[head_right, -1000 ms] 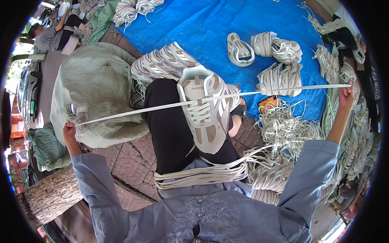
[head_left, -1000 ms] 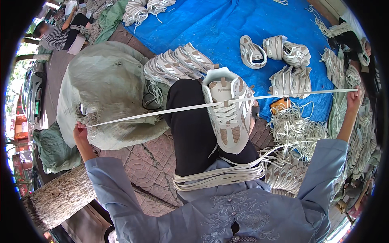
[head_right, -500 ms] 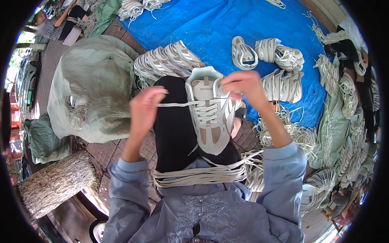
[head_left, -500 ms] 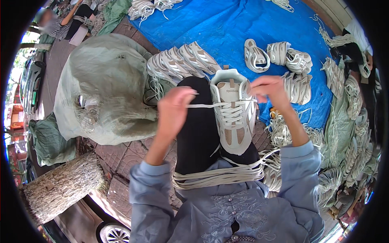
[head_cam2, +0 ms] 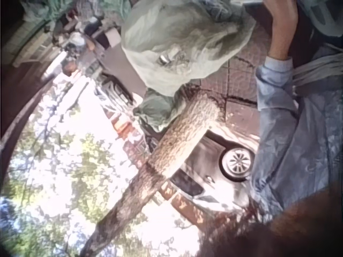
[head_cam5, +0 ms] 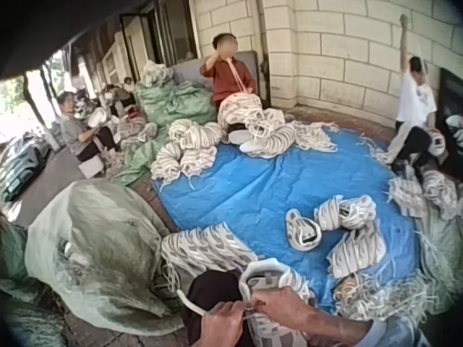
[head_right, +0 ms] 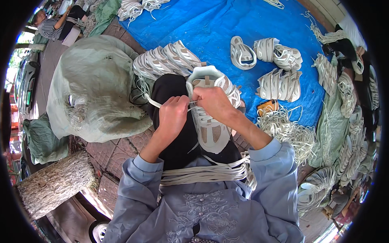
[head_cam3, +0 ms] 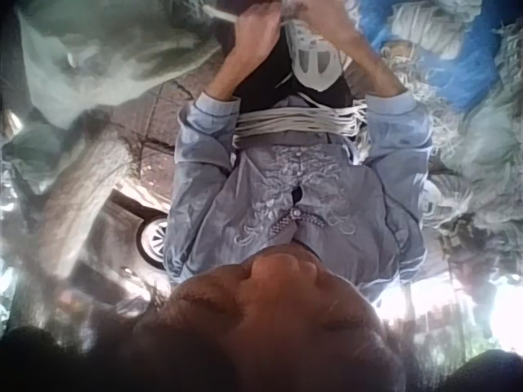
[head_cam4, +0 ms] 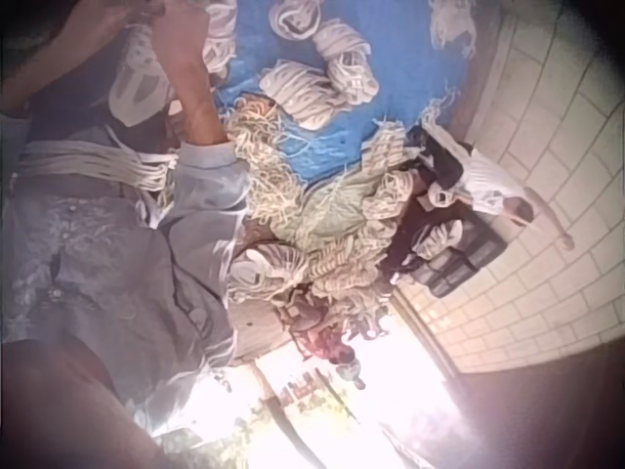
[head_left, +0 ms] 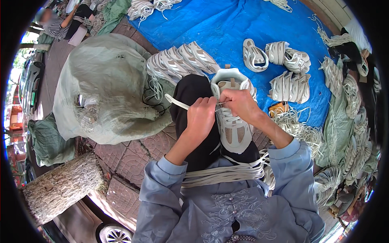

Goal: The person sits on the ground and laces a white sneaker by hand. They repeatedly thread a long white lace through the eyelets of the shoe, pulling it tight to secure the fit. The task involves handling the shoe and the lace continuously.

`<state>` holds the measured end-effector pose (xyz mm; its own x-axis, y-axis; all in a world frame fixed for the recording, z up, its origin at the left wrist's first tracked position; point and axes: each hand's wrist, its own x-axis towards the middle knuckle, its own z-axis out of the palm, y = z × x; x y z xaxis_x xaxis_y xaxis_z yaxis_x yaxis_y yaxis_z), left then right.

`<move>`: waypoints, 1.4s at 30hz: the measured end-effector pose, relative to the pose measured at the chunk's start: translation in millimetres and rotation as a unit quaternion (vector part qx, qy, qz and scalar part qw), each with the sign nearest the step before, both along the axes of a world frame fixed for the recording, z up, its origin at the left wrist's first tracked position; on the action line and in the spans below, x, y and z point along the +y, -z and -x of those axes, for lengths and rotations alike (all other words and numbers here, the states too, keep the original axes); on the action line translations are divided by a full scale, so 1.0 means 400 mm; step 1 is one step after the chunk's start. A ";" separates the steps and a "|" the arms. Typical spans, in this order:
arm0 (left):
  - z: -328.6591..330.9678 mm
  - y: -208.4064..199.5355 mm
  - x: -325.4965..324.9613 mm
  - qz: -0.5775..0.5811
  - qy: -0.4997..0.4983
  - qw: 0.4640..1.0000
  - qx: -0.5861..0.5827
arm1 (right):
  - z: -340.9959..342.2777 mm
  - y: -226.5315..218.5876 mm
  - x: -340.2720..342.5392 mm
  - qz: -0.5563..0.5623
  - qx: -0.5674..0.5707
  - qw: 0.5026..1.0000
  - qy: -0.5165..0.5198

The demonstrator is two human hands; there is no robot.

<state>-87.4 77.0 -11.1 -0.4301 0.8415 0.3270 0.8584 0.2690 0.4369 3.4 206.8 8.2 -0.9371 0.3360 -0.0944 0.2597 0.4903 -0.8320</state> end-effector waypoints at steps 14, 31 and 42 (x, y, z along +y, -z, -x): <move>-0.020 0.008 -0.004 -0.089 0.071 0.990 0.078 | -0.034 -0.014 -0.016 0.174 0.033 0.981 0.083; 0.071 -0.086 0.073 0.272 0.134 0.935 -0.187 | -0.141 0.034 0.028 -0.072 0.166 0.983 0.040; 0.003 -0.085 0.085 0.014 0.146 0.988 0.041 | -0.122 0.051 0.065 -0.224 0.126 0.965 0.060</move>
